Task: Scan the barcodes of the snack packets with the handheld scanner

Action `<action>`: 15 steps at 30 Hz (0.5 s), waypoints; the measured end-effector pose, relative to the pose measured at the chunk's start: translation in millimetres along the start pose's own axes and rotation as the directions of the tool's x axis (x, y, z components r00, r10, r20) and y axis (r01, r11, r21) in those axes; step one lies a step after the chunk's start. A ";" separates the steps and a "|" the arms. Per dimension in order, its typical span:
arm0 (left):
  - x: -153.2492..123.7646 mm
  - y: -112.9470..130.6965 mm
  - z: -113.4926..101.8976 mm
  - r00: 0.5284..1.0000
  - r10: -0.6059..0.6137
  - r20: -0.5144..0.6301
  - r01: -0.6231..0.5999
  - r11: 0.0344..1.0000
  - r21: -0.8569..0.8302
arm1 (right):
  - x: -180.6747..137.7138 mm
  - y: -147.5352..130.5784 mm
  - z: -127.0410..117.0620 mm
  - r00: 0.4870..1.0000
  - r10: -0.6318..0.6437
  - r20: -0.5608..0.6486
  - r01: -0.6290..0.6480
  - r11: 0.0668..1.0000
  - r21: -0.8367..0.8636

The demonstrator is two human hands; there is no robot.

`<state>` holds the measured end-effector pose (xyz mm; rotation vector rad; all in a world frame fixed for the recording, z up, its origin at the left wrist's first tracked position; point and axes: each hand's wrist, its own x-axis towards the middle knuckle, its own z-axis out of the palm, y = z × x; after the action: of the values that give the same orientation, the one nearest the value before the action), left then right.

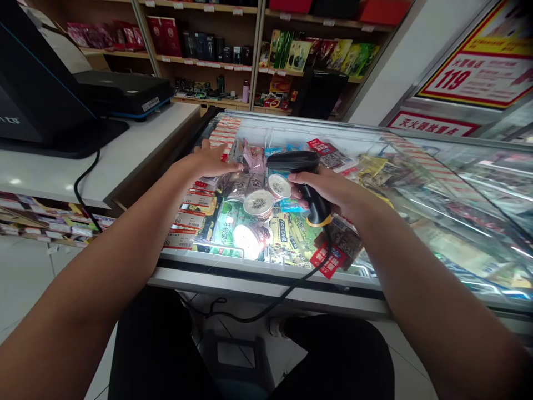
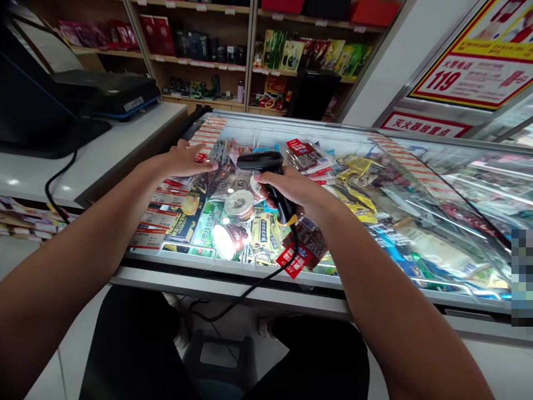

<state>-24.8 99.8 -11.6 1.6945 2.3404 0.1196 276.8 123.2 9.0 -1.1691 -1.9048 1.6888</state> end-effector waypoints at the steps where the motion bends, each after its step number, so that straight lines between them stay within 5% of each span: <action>1: -3.4 5.8 1.2 0.999 0.007 0.036 -0.008 0.999 0.036 | -0.2 0.0 -0.1 1.000 -0.001 0.002 0.000 1.000 0.006; 6: -4.5 19.8 10.0 0.999 0.035 -0.005 -0.034 0.992 0.122 | 1.8 3.2 -1.2 1.000 -0.029 -0.009 0.029 0.999 -0.016; 15: 14.4 -2.7 19.2 0.976 -0.066 -0.205 0.054 0.996 -0.064 | 5.0 5.9 -4.2 0.999 -0.044 0.011 0.044 0.998 -0.035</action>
<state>-26.7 111.0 -32.9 1.6532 2.5068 0.3666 278.8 129.5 3.1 -1.1250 -1.9594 1.6477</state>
